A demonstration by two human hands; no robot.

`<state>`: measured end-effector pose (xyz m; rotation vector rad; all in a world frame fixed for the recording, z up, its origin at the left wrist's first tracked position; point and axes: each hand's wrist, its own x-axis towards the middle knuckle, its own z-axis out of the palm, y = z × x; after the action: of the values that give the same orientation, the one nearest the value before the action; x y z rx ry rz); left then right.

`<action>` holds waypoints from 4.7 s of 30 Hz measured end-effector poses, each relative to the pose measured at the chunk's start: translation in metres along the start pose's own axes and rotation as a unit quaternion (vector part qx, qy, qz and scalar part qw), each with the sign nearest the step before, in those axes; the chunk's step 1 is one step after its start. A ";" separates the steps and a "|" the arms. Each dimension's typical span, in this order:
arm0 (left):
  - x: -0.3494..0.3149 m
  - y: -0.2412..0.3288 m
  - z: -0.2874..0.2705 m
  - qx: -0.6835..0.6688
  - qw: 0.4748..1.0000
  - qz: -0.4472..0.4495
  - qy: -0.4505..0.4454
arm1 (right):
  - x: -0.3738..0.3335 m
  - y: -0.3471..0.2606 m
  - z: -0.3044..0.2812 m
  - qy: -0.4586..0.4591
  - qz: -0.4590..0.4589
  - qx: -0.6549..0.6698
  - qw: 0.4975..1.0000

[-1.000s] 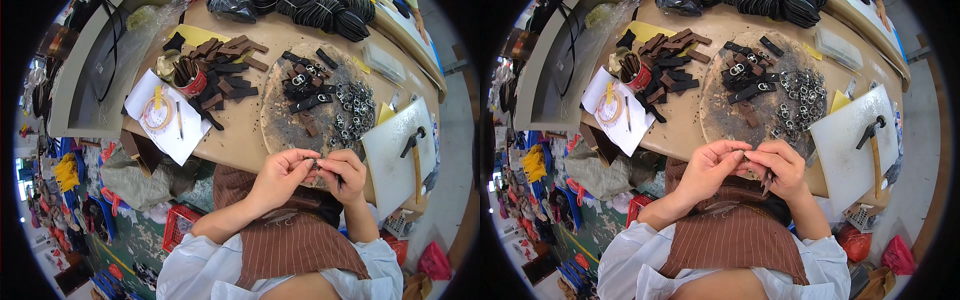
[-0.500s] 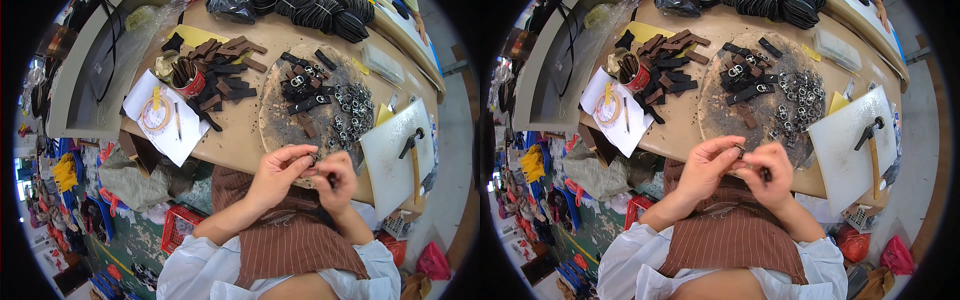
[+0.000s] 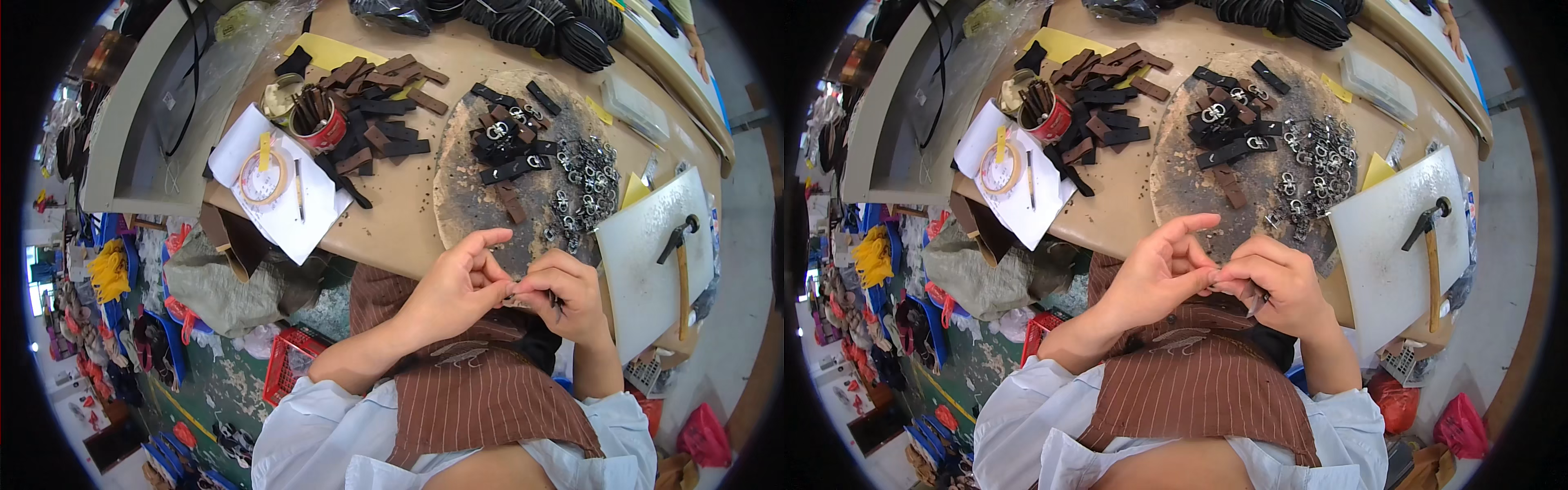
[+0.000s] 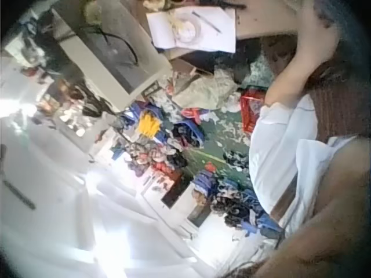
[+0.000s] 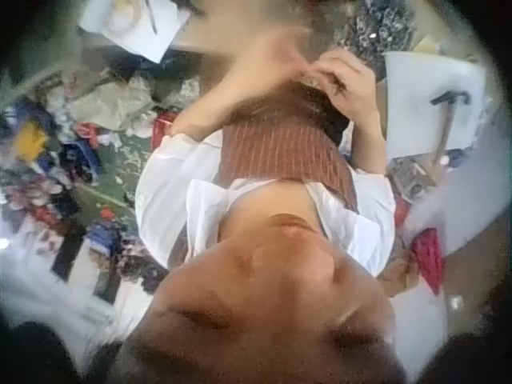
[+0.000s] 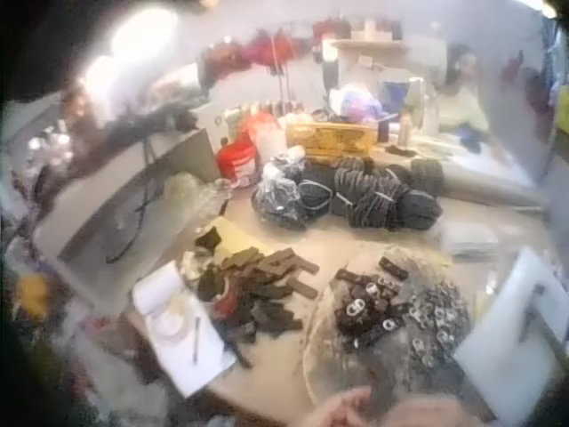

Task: The person assembles small leather belt segments by hand, attaching metal hardware such as buckles and rings. They repeatedly pick up a leather strip, thread a metal piece through it, and fold the leather to secure the hardware. The finished components are placed on a pile on the workbench.

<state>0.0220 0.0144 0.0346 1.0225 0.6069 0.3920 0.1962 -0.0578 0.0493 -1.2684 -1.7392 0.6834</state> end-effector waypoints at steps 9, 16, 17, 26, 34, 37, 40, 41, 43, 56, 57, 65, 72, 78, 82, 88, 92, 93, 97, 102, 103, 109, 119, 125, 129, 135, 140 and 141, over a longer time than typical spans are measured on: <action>0.025 0.009 -0.039 0.264 0.942 0.142 0.148 | -0.020 0.016 0.013 0.173 0.221 0.331 0.901; 0.080 0.025 -0.119 0.712 0.611 0.240 0.250 | -0.017 0.016 0.007 0.106 0.291 0.349 0.885; 0.082 0.026 -0.117 0.712 0.607 0.238 0.263 | -0.018 0.017 0.004 0.105 0.312 0.358 0.874; 0.046 0.012 -0.025 -0.001 0.993 0.077 0.089 | -0.003 -0.001 -0.013 0.061 0.195 0.186 0.961; 0.025 0.019 0.008 0.050 0.988 0.120 0.084 | 0.010 -0.005 -0.010 0.086 0.124 0.009 0.989; 0.023 0.020 0.008 0.062 0.987 0.123 0.083 | 0.010 -0.006 -0.009 0.098 0.111 -0.003 0.989; 0.022 0.017 0.009 0.069 0.984 0.134 0.093 | 0.011 -0.011 -0.011 0.093 0.118 -0.025 0.988; 0.022 0.016 0.010 0.070 0.983 0.138 0.097 | 0.012 -0.011 -0.012 0.088 0.121 -0.035 0.988; 0.018 0.016 0.012 0.134 0.977 0.134 0.094 | 0.012 -0.012 -0.011 0.087 0.121 -0.050 0.988; 0.018 -0.007 0.015 0.000 0.995 0.085 0.055 | 0.003 -0.003 -0.007 0.128 0.103 -0.027 0.986; 0.017 -0.007 0.014 0.014 0.995 0.082 0.052 | 0.003 -0.003 -0.007 0.127 0.106 -0.019 0.986; 0.014 -0.012 0.009 0.061 0.989 0.131 -0.002 | 0.006 -0.009 -0.002 0.161 0.263 0.254 0.917; 0.023 -0.018 0.016 -0.223 0.972 0.041 0.065 | 0.005 0.011 0.017 0.195 0.261 0.302 0.896; 0.025 -0.018 0.023 -0.302 0.950 0.050 0.064 | -0.001 0.010 0.024 0.244 0.239 0.351 0.872; 0.025 -0.015 0.004 -0.025 0.985 0.157 0.062 | -0.003 0.005 0.011 0.178 0.295 0.359 0.867; 0.022 -0.014 0.001 -0.008 0.989 0.136 0.064 | -0.004 0.003 0.004 0.155 0.318 0.414 0.839; 0.031 -0.019 0.006 -0.022 0.990 0.129 0.061 | -0.003 0.015 -0.005 0.131 0.231 0.291 0.919; 0.031 -0.022 0.006 -0.039 0.988 0.137 0.058 | -0.003 0.017 -0.005 0.133 0.186 0.257 0.939; 0.023 -0.013 0.000 -0.175 0.983 -0.031 -0.039 | -0.009 0.011 -0.014 0.082 0.067 -0.013 0.994; 0.022 -0.017 0.002 -0.160 0.981 -0.101 -0.051 | -0.019 0.024 -0.008 0.034 -0.007 -0.089 0.995; 0.019 -0.022 -0.001 -0.171 0.979 -0.100 -0.048 | -0.018 0.026 -0.006 0.028 -0.024 -0.096 0.995; 0.014 -0.007 -0.015 -0.229 0.961 -0.133 -0.080 | -0.005 0.019 -0.013 0.000 -0.070 -0.101 0.992; 0.013 -0.013 -0.007 -0.219 0.971 0.004 0.098 | -0.018 0.007 -0.035 0.063 0.230 0.109 0.965; 0.014 -0.016 -0.006 -0.212 0.973 0.047 0.078 | -0.019 0.017 -0.018 0.010 0.303 0.015 0.953; 0.012 -0.015 -0.007 -0.193 0.977 0.044 0.082 | -0.019 0.016 -0.017 0.028 0.259 0.026 0.965; 0.016 -0.017 -0.006 -0.175 0.980 0.045 0.078 | -0.014 0.011 -0.017 0.010 0.264 0.082 0.961; 0.013 -0.017 -0.007 -0.168 0.984 0.036 0.052 | -0.009 0.013 -0.015 0.049 0.239 0.049 0.969; 0.012 -0.016 -0.008 -0.157 0.985 0.045 0.059 | -0.008 0.017 -0.010 0.054 0.205 0.029 0.977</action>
<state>0.0267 0.0187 0.0142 0.7284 0.5841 0.6110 0.2143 -0.0606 0.0378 -1.6114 -1.3687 0.8745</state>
